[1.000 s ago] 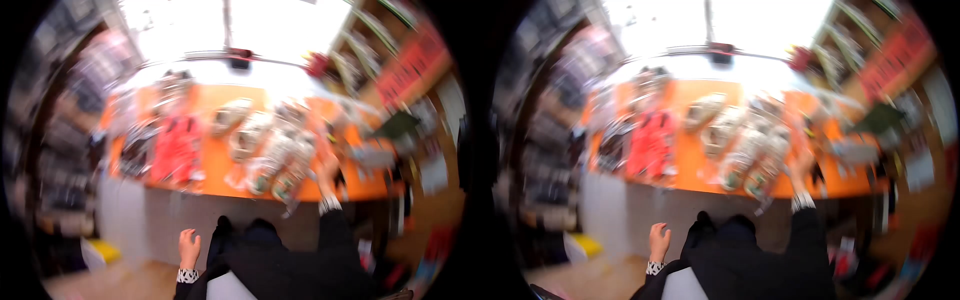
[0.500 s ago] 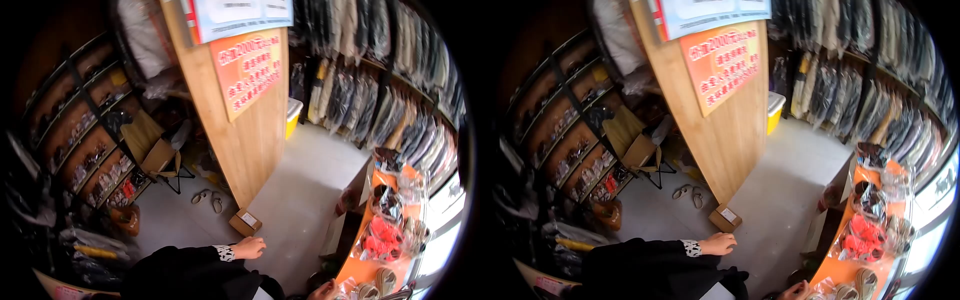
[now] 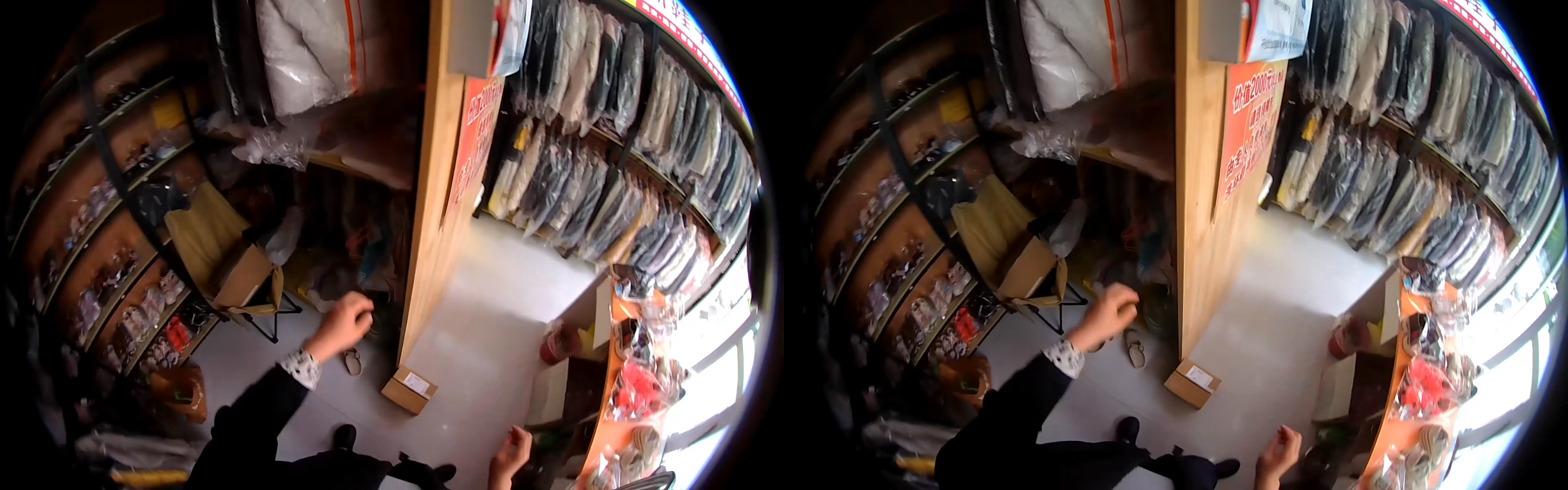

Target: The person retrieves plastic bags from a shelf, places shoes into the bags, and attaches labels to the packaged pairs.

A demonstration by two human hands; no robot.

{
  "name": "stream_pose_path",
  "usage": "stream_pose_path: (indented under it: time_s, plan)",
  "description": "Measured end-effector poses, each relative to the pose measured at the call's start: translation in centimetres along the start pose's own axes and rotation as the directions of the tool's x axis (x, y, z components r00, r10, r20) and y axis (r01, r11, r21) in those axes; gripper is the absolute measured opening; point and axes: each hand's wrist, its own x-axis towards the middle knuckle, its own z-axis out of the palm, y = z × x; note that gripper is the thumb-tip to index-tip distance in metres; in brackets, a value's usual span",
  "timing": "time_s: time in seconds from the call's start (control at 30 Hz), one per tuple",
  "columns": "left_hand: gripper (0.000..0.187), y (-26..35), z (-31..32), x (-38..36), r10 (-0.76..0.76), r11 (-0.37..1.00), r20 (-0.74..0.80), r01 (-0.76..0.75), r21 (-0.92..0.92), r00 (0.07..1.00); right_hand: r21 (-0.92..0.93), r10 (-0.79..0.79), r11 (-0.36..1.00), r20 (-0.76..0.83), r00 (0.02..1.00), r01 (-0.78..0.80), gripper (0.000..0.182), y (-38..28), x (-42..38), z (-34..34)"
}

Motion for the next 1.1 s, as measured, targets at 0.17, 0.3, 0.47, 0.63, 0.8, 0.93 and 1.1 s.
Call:
stream_pose_path:
  time_s: [0.17,0.3,0.47,0.63,0.8,0.93,1.1]
  plan:
    - [0.013,-5.6,-9.2,13.8,0.21,0.977,-0.297,-0.209,0.034,0.931,0.036,-0.032,0.999,0.134,0.99,0.027,0.024,-8.9,-2.6,7.4]
    - [0.015,-12.4,-12.5,24.7,0.172,0.976,-0.381,-0.105,0.189,0.908,-0.027,-0.045,0.998,0.186,0.981,0.051,0.024,-12.8,-3.6,8.9]
    - [0.033,-18.5,-13.5,32.2,-0.167,0.978,-0.159,0.183,0.096,0.973,-0.057,0.232,0.973,0.246,0.941,-0.225,0.018,-13.0,-2.3,10.7]
    - [0.041,-24.0,-13.7,36.4,-0.114,0.974,0.039,0.104,0.2,0.993,0.044,-0.038,0.999,0.265,0.964,0.027,0.022,-13.0,3.7,16.2]
    - [0.034,-30.7,-12.6,39.5,-0.169,0.967,0.301,0.216,-0.132,0.939,0.176,-0.228,0.965,0.195,0.954,0.195,0.026,-19.1,9.7,23.4]
    - [0.032,-31.9,-14.0,39.7,-0.129,0.982,0.321,0.166,-0.091,0.938,0.262,-0.416,0.896,0.219,0.882,0.357,0.03,-25.8,13.1,30.0]
    - [0.03,-30.2,-16.0,38.5,-0.089,0.99,0.165,0.07,0.119,0.982,0.201,-0.619,0.785,0.277,0.735,0.586,0.044,-36.8,20.0,39.0]
